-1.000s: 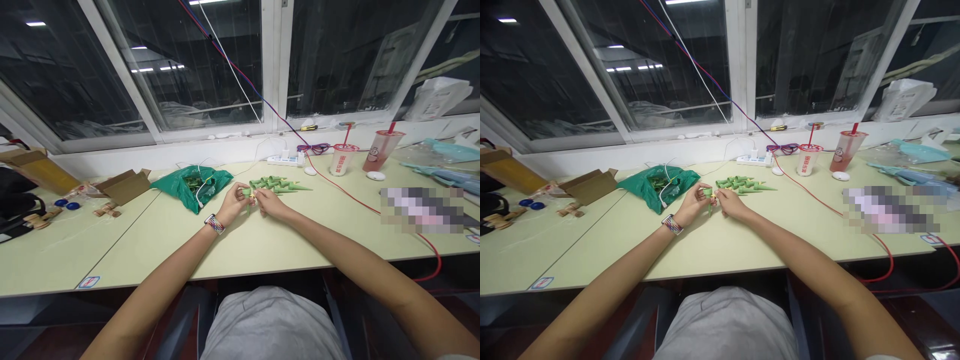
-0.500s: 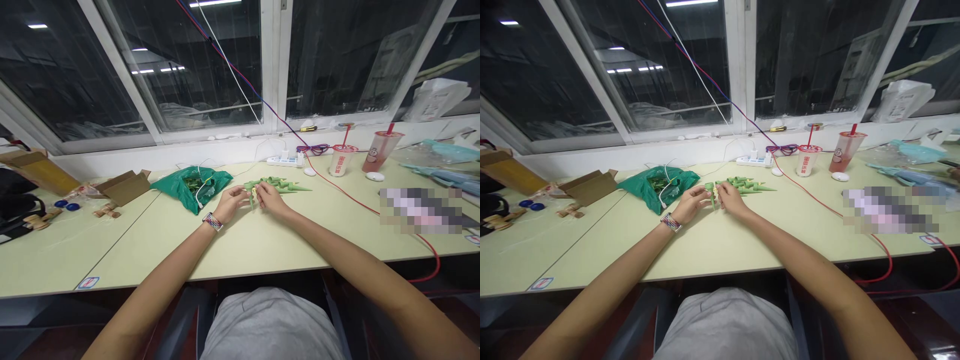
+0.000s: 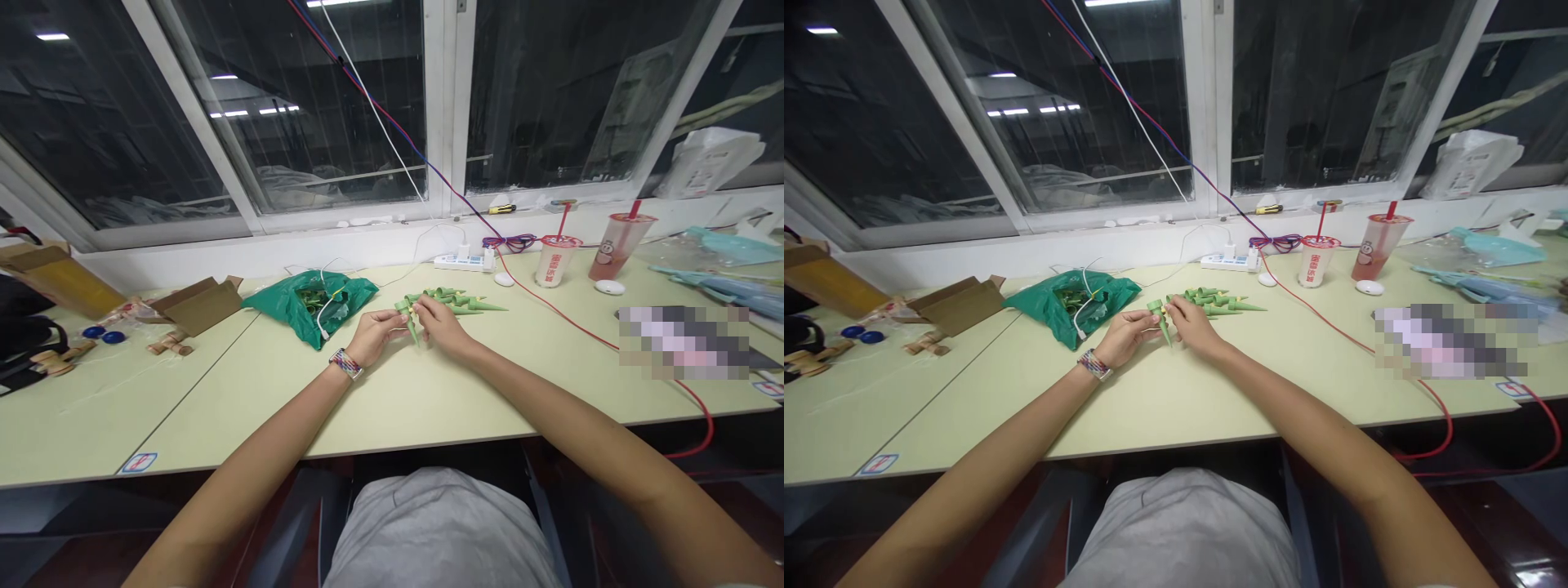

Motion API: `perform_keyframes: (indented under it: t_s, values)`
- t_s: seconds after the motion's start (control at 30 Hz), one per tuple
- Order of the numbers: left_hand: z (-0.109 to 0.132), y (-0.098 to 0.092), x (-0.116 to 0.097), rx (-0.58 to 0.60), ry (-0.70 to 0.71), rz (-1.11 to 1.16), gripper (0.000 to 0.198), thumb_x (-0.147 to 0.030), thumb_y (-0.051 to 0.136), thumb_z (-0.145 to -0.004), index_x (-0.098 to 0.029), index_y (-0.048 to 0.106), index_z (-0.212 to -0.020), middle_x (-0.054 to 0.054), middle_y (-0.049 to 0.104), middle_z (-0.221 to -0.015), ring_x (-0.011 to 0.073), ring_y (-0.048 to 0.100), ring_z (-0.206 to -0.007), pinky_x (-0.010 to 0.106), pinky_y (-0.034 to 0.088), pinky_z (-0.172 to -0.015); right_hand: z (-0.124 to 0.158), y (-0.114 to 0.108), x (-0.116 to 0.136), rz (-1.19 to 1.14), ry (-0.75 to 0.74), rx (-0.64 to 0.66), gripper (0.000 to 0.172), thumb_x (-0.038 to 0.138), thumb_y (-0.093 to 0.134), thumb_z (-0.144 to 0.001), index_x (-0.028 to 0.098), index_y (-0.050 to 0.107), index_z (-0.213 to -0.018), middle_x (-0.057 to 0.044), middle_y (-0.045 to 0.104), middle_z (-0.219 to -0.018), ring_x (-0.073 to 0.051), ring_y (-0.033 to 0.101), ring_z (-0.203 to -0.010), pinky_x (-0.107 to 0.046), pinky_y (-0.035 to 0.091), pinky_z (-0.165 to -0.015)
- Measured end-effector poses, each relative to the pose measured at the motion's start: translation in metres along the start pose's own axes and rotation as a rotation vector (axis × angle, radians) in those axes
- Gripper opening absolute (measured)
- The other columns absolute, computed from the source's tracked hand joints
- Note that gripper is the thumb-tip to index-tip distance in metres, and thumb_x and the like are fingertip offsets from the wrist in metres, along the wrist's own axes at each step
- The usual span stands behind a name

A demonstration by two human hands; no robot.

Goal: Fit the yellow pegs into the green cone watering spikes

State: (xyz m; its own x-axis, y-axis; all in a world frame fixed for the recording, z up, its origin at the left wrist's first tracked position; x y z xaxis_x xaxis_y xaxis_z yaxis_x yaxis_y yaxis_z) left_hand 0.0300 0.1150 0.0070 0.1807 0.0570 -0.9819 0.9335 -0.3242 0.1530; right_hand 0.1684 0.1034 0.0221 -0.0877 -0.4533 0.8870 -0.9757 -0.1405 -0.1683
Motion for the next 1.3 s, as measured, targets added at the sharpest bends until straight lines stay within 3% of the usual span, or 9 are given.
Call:
perform_keyframes:
  t_s: [0.3,0.63,0.73,0.87,0.97,1.07,1.17,1.3]
  values:
    - [0.002,0.001,-0.005,-0.001,0.058,-0.040,0.031,-0.036,0.096,-0.065,-0.011,0.083,-0.079,0.009,0.076,-0.086,0.0196,0.066,-0.084,0.041,0.061,-0.089,-0.001,0.001,-0.005,0.042,0.008,0.026,0.051,0.069,0.053,-0.098,0.025,0.040,-0.075,0.003,0.043,-0.069,-0.013,0.048,-0.053,-0.029,0.044,-0.047]
    - [-0.008,-0.001,-0.005,0.022,0.057,0.024,0.032,-0.033,0.097,-0.065,-0.011,0.080,-0.081,0.008,0.075,-0.087,0.0193,0.069,-0.084,0.035,0.059,-0.084,-0.010,-0.003,0.001,0.036,0.057,0.074,0.045,0.063,0.051,-0.100,0.025,0.043,-0.076,0.007,0.045,-0.054,-0.013,0.047,-0.046,-0.029,0.046,-0.050]
    - [-0.008,-0.001,-0.006,0.015,0.055,0.071,0.037,-0.031,0.097,-0.065,-0.014,0.077,-0.092,0.006,0.076,-0.091,0.0176,0.070,-0.085,0.033,0.059,-0.085,-0.007,0.000,-0.003,0.037,0.096,0.082,0.041,0.060,0.050,-0.101,0.025,0.047,-0.081,0.006,0.055,-0.059,-0.013,0.052,-0.046,-0.028,0.044,-0.051]
    - [-0.006,-0.006,-0.010,-0.019,0.065,0.134,0.060,-0.027,0.096,-0.067,-0.020,0.070,-0.120,0.000,0.073,-0.085,0.0142,0.069,-0.081,0.028,0.058,-0.082,-0.001,0.012,-0.011,0.013,0.112,0.123,0.035,0.055,0.067,-0.091,0.026,0.050,-0.097,0.006,0.059,-0.073,-0.014,0.057,-0.053,-0.028,0.045,-0.052]
    - [-0.006,-0.009,-0.013,-0.054,0.099,0.141,0.059,-0.026,0.096,-0.066,-0.021,0.065,-0.116,-0.002,0.070,-0.084,0.0125,0.069,-0.079,0.027,0.059,-0.080,0.000,0.008,-0.007,0.097,0.034,0.053,0.035,0.044,0.075,-0.085,0.027,0.052,-0.105,0.006,0.056,-0.080,-0.015,0.057,-0.061,-0.029,0.045,-0.058]
    - [-0.007,-0.011,-0.013,-0.085,0.137,0.108,0.053,-0.028,0.097,-0.063,-0.020,0.059,-0.099,-0.004,0.067,-0.084,0.0123,0.069,-0.079,0.034,0.062,-0.089,0.002,-0.001,0.007,0.283,-0.108,-0.035,0.020,0.035,0.070,-0.090,0.026,0.057,-0.103,0.003,0.059,-0.082,-0.018,0.059,-0.073,-0.031,0.044,-0.068]
    - [-0.007,-0.009,-0.011,-0.076,0.152,0.053,0.054,-0.031,0.098,-0.063,-0.019,0.056,-0.094,-0.005,0.064,-0.085,0.0124,0.070,-0.080,0.040,0.062,-0.094,0.004,-0.003,0.017,0.453,-0.191,-0.033,0.006,0.031,0.063,-0.096,0.026,0.062,-0.097,-0.002,0.068,-0.092,-0.022,0.062,-0.083,-0.033,0.043,-0.073]
    - [-0.006,-0.004,-0.011,-0.036,0.125,0.073,0.057,-0.033,0.097,-0.065,-0.020,0.056,-0.103,-0.003,0.067,-0.088,0.0157,0.074,-0.084,0.042,0.062,-0.096,-0.001,-0.013,0.023,0.540,-0.283,0.004,0.012,0.034,0.062,-0.100,0.026,0.070,-0.100,-0.006,0.070,-0.103,-0.023,0.063,-0.090,-0.034,0.045,-0.078]
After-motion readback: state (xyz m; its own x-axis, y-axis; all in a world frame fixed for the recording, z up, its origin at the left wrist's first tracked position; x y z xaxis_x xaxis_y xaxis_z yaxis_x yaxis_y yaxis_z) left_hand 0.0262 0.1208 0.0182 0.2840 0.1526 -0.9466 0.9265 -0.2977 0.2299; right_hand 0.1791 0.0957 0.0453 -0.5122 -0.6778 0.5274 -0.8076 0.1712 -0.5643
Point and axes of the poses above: each hand's wrist, its own z-axis away from the middle knuckle, its own y-axis out of the palm, x = y × z, the point moved 9 cm from there along -z, towards the middle knuckle
